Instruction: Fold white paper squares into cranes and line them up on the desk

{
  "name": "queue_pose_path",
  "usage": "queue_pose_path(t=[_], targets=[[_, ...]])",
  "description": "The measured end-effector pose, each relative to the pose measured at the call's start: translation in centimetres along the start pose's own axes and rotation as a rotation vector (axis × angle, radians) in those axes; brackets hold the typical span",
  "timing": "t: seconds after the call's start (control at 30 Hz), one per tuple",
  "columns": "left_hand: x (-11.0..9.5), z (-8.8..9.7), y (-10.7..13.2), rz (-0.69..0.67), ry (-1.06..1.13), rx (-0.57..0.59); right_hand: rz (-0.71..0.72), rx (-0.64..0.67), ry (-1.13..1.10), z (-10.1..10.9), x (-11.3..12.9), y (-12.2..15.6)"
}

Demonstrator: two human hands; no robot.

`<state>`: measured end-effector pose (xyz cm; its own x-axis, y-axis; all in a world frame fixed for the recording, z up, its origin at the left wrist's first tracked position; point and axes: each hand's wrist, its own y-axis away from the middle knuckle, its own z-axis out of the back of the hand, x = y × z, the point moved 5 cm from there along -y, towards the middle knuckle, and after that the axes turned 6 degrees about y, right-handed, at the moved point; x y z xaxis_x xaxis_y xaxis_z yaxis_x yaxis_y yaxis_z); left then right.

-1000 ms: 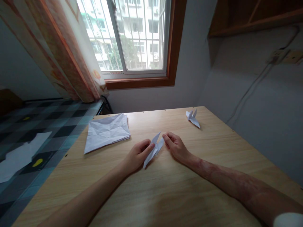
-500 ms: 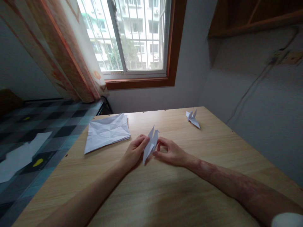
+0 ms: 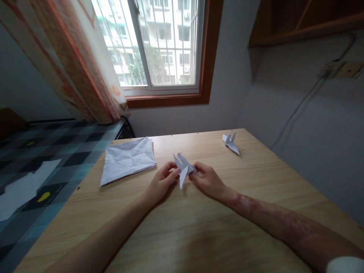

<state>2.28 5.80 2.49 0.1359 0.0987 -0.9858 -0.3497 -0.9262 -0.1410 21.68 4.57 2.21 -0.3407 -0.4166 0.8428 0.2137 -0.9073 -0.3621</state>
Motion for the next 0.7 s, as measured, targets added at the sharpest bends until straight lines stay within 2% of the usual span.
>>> queue_pose_path(t=[0.07, 0.17, 0.43, 0.6, 0.7], targets=[[-0.4, 0.3, 0.2, -0.048, -0.024, -0.068, -0.043, -0.130, 0.096, 0.7, -0.5, 0.0], [-1.0, 0.5, 0.6, -0.151, -0.099, -0.124, -0.059, -0.187, 0.123, 1.1, -0.7, 0.1], [-0.7, 0.1, 0.6, -0.106, -0.323, -0.078, 0.071, -0.146, 0.026, 1.1, 0.0, -0.1], [-0.6, 0.0, 0.6, -0.099, -0.300, -0.064, -0.061, -0.146, -0.156, 1.2, -2.1, -0.7], [-0.9, 0.1, 0.5, -0.133, -0.376, -0.073, -0.074, -0.123, -0.214, 1.3, -2.4, -0.9]])
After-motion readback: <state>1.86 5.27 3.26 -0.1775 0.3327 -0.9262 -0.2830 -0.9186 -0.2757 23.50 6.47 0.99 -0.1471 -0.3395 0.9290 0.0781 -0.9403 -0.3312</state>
